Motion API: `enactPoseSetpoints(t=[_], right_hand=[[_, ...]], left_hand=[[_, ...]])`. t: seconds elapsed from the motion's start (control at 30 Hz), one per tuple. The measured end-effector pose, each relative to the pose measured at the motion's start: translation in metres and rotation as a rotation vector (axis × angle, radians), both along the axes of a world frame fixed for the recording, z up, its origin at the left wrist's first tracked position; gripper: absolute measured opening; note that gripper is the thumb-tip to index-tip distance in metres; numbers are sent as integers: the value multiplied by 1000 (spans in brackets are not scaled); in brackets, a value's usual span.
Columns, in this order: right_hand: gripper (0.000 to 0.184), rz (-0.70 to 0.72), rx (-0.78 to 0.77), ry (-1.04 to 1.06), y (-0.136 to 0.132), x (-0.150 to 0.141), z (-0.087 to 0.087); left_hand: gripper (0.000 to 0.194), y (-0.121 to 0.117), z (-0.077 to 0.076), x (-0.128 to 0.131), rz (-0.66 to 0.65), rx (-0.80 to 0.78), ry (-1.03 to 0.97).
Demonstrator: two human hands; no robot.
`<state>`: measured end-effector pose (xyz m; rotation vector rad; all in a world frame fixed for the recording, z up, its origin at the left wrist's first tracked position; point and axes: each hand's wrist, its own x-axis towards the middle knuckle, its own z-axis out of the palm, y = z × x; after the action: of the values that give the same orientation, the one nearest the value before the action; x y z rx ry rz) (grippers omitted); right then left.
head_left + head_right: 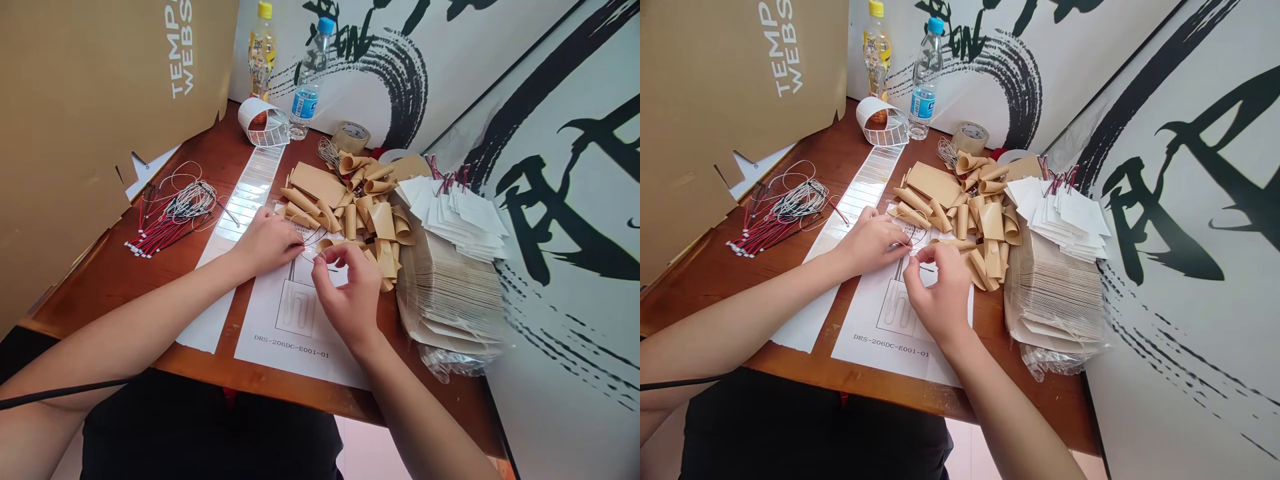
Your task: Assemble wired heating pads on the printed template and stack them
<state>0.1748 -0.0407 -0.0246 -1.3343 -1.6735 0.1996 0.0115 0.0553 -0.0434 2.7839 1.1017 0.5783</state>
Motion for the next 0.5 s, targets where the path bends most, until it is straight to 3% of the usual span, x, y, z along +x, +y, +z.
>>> enactPoseSetpoints(t=[0.27,0.5], right_hand=[[12,-130,-2,380,1,7,-4],[9,-185,-111,136,6,30,6]], left_hand=[[25,-1,2,0,8,-13,17],[26,0,1,0,23,-59,9]])
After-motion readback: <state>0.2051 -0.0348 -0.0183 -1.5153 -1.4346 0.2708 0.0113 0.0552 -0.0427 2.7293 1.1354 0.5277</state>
